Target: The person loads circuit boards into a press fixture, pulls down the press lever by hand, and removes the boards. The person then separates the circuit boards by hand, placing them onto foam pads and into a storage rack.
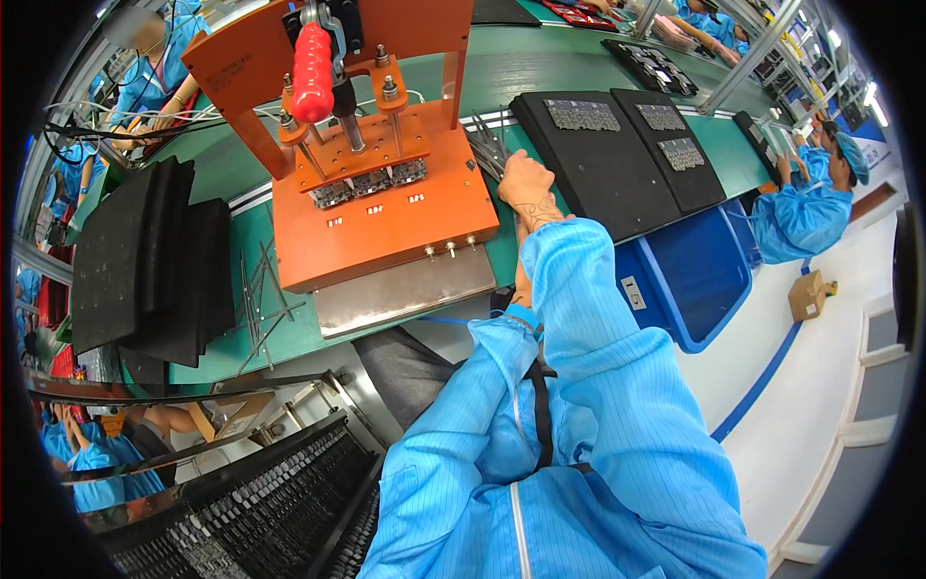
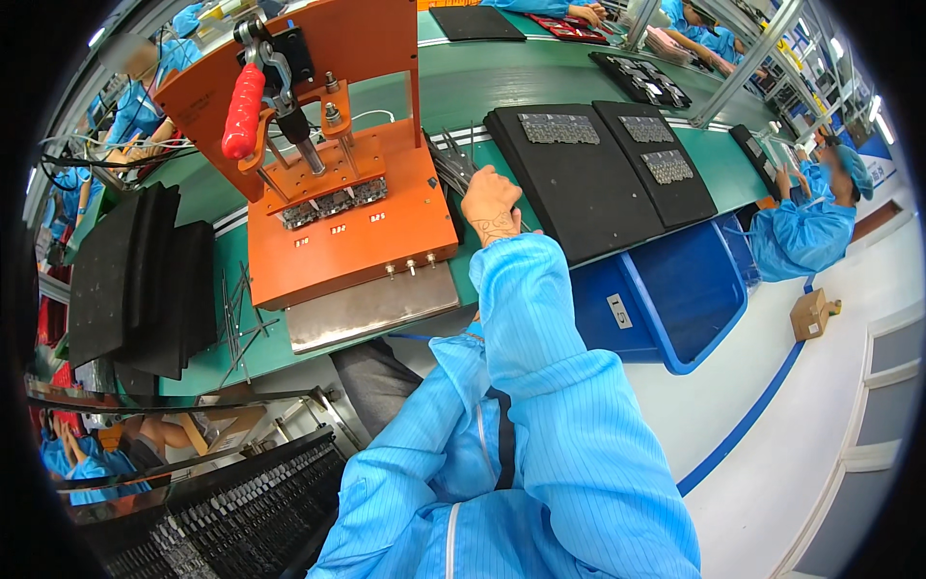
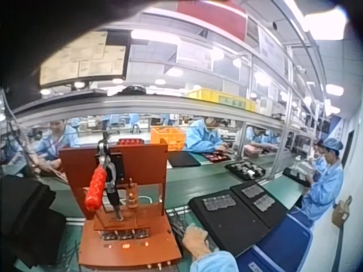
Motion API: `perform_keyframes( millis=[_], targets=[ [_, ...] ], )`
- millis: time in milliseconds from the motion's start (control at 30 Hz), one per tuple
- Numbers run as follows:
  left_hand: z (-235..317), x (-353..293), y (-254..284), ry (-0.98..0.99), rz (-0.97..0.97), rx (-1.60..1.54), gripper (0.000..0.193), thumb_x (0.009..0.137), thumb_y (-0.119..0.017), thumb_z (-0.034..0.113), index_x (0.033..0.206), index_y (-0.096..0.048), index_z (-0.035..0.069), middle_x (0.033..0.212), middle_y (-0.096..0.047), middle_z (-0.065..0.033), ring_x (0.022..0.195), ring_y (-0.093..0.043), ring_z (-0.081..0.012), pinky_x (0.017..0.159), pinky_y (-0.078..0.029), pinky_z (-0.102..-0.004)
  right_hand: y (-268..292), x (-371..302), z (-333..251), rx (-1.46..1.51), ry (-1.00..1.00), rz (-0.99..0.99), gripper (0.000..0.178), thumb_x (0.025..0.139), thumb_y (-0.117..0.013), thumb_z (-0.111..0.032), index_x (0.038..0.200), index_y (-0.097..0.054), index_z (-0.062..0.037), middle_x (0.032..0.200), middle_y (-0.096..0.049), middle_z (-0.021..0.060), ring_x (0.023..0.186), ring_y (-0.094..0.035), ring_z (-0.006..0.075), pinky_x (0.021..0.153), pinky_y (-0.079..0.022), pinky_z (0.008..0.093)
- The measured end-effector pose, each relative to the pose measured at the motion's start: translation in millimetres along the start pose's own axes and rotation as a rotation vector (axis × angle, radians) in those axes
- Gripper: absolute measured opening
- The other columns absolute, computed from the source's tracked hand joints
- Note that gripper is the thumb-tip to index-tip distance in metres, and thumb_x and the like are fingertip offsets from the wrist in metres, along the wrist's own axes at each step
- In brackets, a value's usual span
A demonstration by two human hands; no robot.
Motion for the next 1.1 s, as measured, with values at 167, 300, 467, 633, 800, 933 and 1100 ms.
perform_keyframes(
  millis=[167,300,467,633,800,933,1100],
  targets=[
    [-1.3,2.1,-1.6,-0.006,0.001,-0.006,0.062,0.094,-0.037,0.051,0.143,-0.035,0.013,0.147,-0.036,-0.0119,0.140,-0.024,-0.0321,0.115,-0.010,-0.0563,1.5,0.7,3.0,0.017,-0.014,-0.142,0.045,0.068,-0.076,-0.024,0.105,-0.064,0.0001,0.107,-0.066,0.0186,0.103,-0.063,0.0338,0.087,-0.047,0.0430],
    [-0.8,5.1,-2.2,-0.022,0.004,-0.005,0.062,0.094,-0.037,0.051,0.143,-0.035,0.013,0.147,-0.036,-0.0118,0.140,-0.024,-0.0320,0.115,-0.010,-0.0561,3.0,1.0,5.5,-0.032,-0.055,-0.141,0.036,0.068,-0.076,-0.027,0.098,-0.070,-0.0067,0.109,-0.066,0.0161,0.104,-0.063,0.0340,0.091,-0.044,0.0440],
    [-1.7,5.3,-5.2,-0.020,-0.004,-0.015,0.062,0.094,-0.038,0.051,0.143,-0.036,0.013,0.146,-0.037,-0.0116,0.140,-0.024,-0.0319,0.115,-0.010,-0.0559,3.5,-0.4,1.9,-0.049,-0.012,-0.071,0.028,0.070,-0.072,-0.020,0.095,-0.071,-0.0059,0.101,-0.069,0.0160,0.098,-0.065,0.0338,0.089,-0.046,0.0433],
    [-1.3,4.0,-5.4,-0.021,-0.005,-0.012,0.061,0.094,-0.038,0.050,0.143,-0.036,0.013,0.146,-0.037,-0.0115,0.140,-0.024,-0.0318,0.115,-0.010,-0.0556,4.4,-2.7,-5.7,-0.034,0.066,-0.022,0.023,0.071,-0.070,-0.013,0.092,-0.072,-0.0044,0.095,-0.070,0.0157,0.095,-0.067,0.0327,0.080,-0.052,0.0411],
    [-1.0,3.9,-6.4,-0.021,-0.007,-0.015,0.061,0.094,-0.038,0.050,0.143,-0.036,0.013,0.146,-0.037,-0.0114,0.140,-0.024,-0.0318,0.115,-0.009,-0.0554,-0.1,0.1,1.2,0.029,0.019,-0.062,0.026,0.072,-0.070,-0.014,0.095,-0.070,-0.0024,0.102,-0.068,0.0188,0.100,-0.065,0.0344,0.082,-0.053,0.0405],
    [-0.1,3.2,-5.9,-0.025,-0.007,-0.010,0.061,0.094,-0.038,0.050,0.142,-0.036,0.014,0.146,-0.037,-0.0113,0.140,-0.024,-0.0317,0.115,-0.009,-0.0552,-2.0,0.0,5.1,0.076,-0.013,-0.103,0.028,0.072,-0.071,-0.016,0.096,-0.070,-0.0017,0.105,-0.067,0.0194,0.101,-0.064,0.0347,0.083,-0.052,0.0403],
    [0.1,1.9,-5.5,-0.027,-0.007,-0.013,0.060,0.094,-0.039,0.049,0.142,-0.037,0.014,0.146,-0.038,-0.0112,0.140,-0.024,-0.0316,0.116,-0.009,-0.0550,-2.8,0.0,7.0,0.068,-0.062,-0.159,0.030,0.071,-0.073,-0.018,0.097,-0.070,-0.0044,0.105,-0.067,0.0183,0.103,-0.064,0.0344,0.084,-0.052,0.0400]
  ],
)
Point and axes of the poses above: each hand's wrist, its own x-axis towards the middle knuckle, its own y-axis out of the back of the hand, z = x × y, the point moved 9 cm from there along x, towards the middle knuckle
